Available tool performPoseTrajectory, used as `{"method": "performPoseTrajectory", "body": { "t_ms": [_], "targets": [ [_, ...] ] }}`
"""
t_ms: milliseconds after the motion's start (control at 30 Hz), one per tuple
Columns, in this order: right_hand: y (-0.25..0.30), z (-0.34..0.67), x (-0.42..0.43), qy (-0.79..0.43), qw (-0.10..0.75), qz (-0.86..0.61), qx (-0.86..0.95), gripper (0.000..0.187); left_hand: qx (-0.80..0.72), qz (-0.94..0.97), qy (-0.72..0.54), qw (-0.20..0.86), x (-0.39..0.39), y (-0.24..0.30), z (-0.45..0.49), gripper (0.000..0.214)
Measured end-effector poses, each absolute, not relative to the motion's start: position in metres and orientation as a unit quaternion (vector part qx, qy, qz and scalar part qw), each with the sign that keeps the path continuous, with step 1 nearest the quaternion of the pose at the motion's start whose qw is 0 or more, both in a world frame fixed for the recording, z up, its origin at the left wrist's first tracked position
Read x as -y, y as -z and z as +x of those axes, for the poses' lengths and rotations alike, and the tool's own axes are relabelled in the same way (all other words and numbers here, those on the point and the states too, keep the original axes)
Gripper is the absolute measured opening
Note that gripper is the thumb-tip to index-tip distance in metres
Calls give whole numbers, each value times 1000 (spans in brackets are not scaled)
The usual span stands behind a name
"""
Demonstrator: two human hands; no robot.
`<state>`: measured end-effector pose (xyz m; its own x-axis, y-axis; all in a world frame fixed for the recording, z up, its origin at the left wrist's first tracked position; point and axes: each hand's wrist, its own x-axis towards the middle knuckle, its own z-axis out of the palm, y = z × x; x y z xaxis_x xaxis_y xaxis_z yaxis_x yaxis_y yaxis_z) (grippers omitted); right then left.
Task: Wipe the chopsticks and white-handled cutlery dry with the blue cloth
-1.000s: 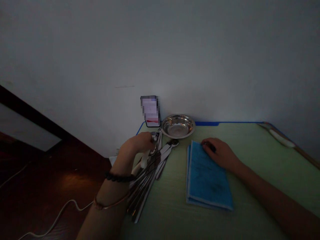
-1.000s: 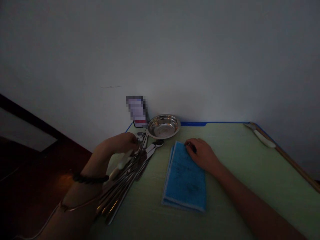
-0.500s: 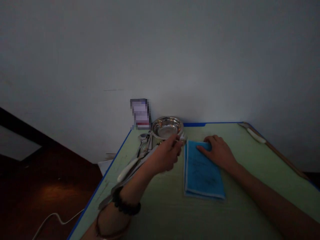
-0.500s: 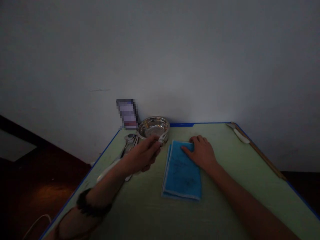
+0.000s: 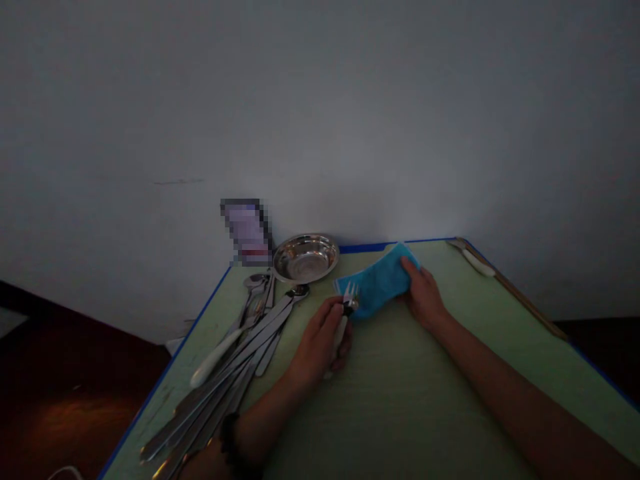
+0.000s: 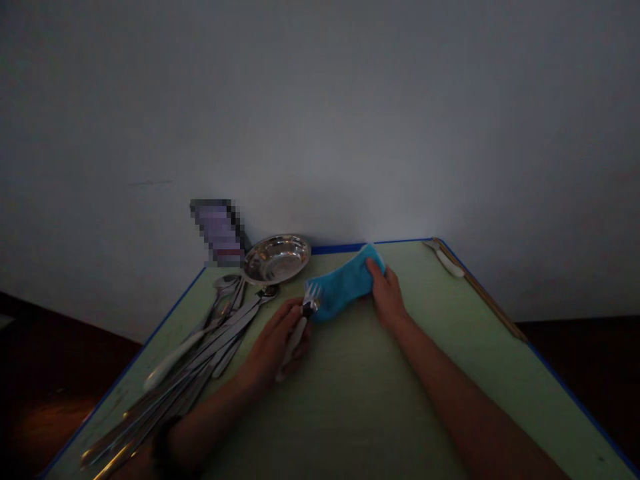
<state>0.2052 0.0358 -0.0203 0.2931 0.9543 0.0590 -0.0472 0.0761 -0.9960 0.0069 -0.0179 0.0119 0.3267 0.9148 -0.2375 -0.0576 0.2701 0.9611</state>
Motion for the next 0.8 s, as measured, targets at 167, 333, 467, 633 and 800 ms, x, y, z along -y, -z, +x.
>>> {"method": "performPoseTrajectory", "body": {
  "t_ms": [167,333,467,633,800],
  "targets": [
    [22,189,-31,-513,568,-486,423,9,-426,438,-408,678,18,-7,4,19],
    [16,195,-24,-657,534,-390,362,19,-430,473,-404,655,17,-7,3,21],
    [8,192,-17,-741,489,-336,315,28,-436,493,-387,646,18,-8,3,21],
    [-7,188,-10,-803,465,-305,213,39,-447,491,-407,627,18,-9,4,20],
    [-6,189,-12,-799,441,-329,242,36,-455,487,-408,625,21,-13,7,20]
  ]
}}
